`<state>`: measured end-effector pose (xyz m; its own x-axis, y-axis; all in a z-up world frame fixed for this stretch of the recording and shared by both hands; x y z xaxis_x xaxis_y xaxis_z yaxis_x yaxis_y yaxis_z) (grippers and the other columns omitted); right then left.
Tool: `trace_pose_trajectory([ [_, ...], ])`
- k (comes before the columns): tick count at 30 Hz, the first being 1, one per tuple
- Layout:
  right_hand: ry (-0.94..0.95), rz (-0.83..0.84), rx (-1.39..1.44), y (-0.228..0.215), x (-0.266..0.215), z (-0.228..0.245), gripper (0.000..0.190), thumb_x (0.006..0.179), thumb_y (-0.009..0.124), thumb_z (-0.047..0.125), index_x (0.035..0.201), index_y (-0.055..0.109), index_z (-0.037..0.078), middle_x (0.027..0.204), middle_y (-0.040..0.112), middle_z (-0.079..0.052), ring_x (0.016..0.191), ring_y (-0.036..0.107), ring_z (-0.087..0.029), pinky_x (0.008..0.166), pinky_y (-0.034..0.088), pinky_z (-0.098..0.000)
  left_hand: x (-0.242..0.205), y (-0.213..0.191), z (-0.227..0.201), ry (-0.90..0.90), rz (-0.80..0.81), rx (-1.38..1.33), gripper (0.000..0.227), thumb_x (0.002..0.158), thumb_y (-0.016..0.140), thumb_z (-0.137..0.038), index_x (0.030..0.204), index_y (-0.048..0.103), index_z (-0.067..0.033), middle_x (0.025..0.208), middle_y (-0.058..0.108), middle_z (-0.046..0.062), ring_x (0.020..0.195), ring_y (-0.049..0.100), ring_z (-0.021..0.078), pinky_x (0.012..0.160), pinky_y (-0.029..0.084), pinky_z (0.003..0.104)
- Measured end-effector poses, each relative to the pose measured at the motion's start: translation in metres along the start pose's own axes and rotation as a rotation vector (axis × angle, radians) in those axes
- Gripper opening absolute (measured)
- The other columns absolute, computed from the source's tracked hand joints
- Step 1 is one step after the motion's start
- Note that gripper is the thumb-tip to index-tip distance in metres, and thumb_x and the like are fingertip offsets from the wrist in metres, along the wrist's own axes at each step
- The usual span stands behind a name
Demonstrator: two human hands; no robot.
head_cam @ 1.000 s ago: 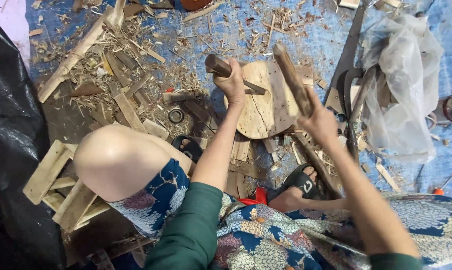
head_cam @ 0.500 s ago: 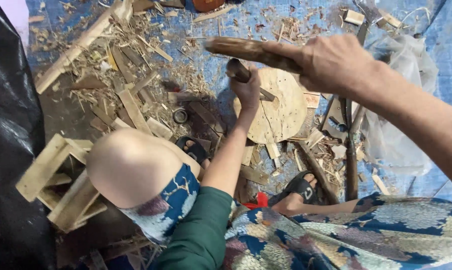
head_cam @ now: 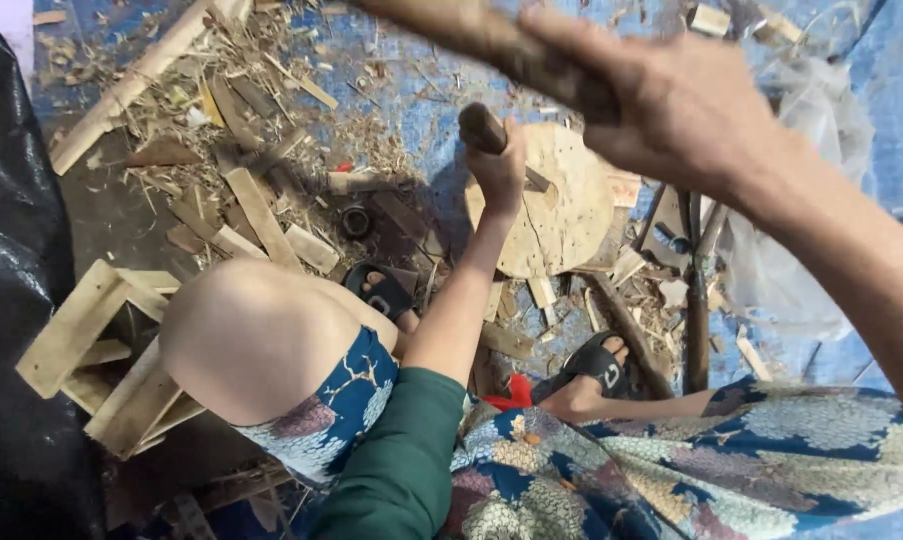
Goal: Using a wooden mallet and chisel to carve and shape a circular piece of wood while sitting on the floor.
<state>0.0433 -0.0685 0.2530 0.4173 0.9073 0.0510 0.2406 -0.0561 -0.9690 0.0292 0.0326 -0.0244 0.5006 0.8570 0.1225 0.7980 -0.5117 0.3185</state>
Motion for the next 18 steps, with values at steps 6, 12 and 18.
trace_pose_trajectory([
  [6,-0.032,-0.141,-0.130,0.006,-0.005,0.005,0.066,0.115,0.065,0.038,0.171,0.030,0.036,0.088,0.060,-0.004,0.055,0.050,-0.011,0.034,0.036,-0.0226,-0.003,0.003,0.018,0.103,0.013,0.116,0.007,0.087,0.068,-0.010,0.089,0.062,-0.0077,0.072,0.067,0.002,0.056,0.064,0.0130,0.052,0.052,0.024],
  [12,0.083,0.198,-0.477,0.000,-0.020,-0.009,0.070,0.103,0.051,0.046,0.169,0.029,0.043,0.051,0.058,0.008,0.031,0.041,-0.003,0.028,0.035,-0.0136,-0.005,0.002,0.034,0.022,-0.008,0.157,0.029,0.088,0.071,-0.015,0.110,0.054,-0.0052,0.083,0.067,0.005,0.058,0.064,0.0159,0.056,0.055,0.025],
  [18,-0.023,-0.464,0.533,-0.022,-0.027,0.012,0.086,0.093,0.077,-0.025,0.165,0.039,0.001,0.083,0.063,-0.007,0.065,0.057,-0.019,0.053,0.049,-0.0351,-0.004,0.004,0.017,0.096,-0.058,0.146,0.018,0.087,0.072,-0.010,0.101,0.061,-0.0064,0.079,0.069,0.003,0.059,0.063,0.0124,0.055,0.052,0.024],
])
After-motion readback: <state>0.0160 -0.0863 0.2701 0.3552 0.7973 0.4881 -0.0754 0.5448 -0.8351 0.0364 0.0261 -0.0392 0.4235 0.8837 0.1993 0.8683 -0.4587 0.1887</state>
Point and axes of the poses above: each hand's wrist, its own x-axis towards the middle knuckle, its own y-axis out of the palm, z = x × y, the point moved 4 cm from there along x, towards the middle knuckle
